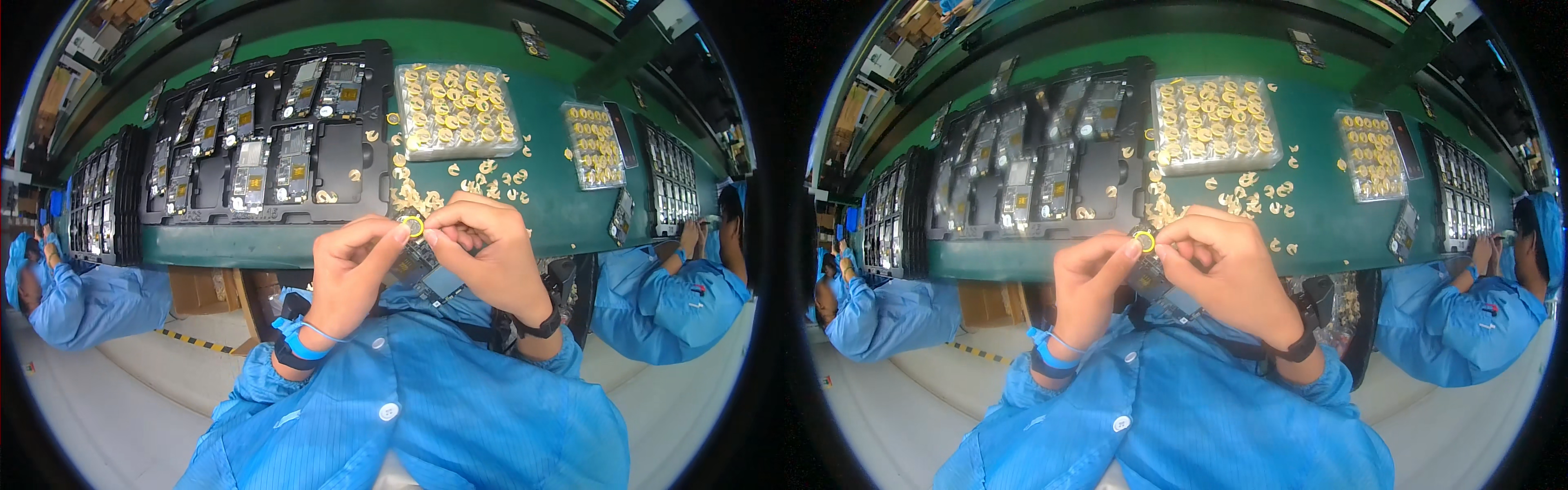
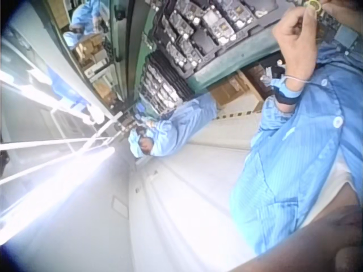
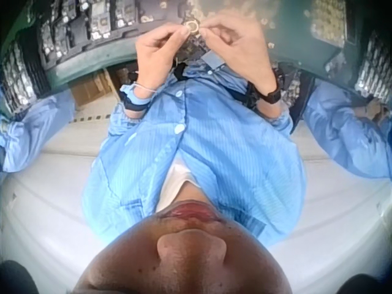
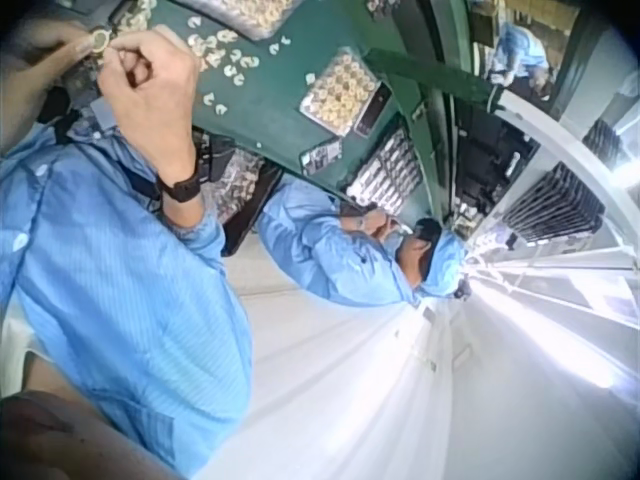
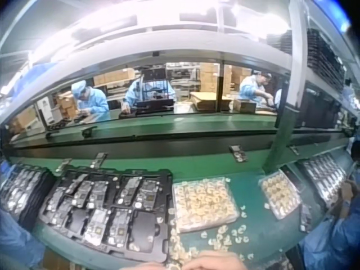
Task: Assembling electronic circuit boards by manually applying small components and yellow tape.
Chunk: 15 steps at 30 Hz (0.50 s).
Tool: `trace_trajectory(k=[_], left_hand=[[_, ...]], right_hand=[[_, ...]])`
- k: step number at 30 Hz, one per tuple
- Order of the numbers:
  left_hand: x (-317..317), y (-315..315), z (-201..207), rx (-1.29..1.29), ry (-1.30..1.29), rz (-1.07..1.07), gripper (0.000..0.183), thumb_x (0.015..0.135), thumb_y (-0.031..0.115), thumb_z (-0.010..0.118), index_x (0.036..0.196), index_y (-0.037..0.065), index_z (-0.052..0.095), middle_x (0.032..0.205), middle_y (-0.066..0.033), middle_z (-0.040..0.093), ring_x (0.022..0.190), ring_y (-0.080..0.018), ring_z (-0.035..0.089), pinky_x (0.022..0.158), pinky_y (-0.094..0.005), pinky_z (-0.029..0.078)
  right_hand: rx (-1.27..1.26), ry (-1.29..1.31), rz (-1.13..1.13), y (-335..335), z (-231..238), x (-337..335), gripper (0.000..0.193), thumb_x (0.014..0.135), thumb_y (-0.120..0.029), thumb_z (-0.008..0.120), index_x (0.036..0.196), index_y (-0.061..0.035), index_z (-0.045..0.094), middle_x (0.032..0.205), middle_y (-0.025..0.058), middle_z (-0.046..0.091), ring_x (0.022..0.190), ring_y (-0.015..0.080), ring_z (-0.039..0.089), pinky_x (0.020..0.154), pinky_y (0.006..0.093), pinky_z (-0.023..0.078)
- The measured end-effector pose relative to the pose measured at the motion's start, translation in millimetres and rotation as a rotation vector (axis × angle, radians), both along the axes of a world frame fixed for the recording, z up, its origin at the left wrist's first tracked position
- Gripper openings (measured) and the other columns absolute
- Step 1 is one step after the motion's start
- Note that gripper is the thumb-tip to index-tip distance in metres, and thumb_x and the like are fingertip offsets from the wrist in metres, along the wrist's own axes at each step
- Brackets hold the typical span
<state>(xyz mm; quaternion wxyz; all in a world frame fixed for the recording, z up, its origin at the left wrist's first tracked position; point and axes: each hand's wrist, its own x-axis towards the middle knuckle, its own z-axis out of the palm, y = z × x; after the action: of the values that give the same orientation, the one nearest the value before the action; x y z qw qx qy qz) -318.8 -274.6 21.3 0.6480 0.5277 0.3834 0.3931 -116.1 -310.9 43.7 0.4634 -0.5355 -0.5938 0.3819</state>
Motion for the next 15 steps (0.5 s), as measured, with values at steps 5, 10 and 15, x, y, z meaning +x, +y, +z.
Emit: trace_trajectory(k=[5,10,15], left_hand=[[-0.8,-0.7,-1.3,-0.009,0.031,0.007,0.013,0.103,0.008,0.071,0.104,-0.004,0.077,0.097,-0.0032,0.073,0.088,-0.0064,0.063,0.077,-0.0235,0.050],[-1.2,-3.0,-2.8,-0.014,0.019,0.012,0.013,0.104,0.008,0.071,0.103,-0.004,0.077,0.097,-0.0029,0.073,0.088,-0.0060,0.063,0.077,-0.0230,0.050],[-3.9,-4.5,-3.3,-0.044,0.013,-0.014,0.013,0.104,0.007,0.071,0.105,-0.003,0.077,0.098,-0.0025,0.073,0.088,-0.0058,0.063,0.077,-0.0232,0.050]], right_hand=[[-0.034,0.028,0.009,0.2,-0.2,-2.5,0.008,0.091,-0.005,0.077,0.098,-0.0016,0.076,0.077,0.0004,0.056,0.062,0.0065,0.042,0.054,0.0264,0.034],[-0.071,0.061,0.004,0.2,-2.7,-4.2,0.006,0.091,-0.005,0.075,0.095,-0.0009,0.075,0.077,0.0002,0.055,0.062,0.0064,0.042,0.055,0.0265,0.033],[-0.081,0.062,0.005,0.5,-2.2,-7.3,0.005,0.089,-0.004,0.075,0.093,-0.0010,0.074,0.077,0.0004,0.055,0.062,0.0068,0.042,0.054,0.0272,0.034]])
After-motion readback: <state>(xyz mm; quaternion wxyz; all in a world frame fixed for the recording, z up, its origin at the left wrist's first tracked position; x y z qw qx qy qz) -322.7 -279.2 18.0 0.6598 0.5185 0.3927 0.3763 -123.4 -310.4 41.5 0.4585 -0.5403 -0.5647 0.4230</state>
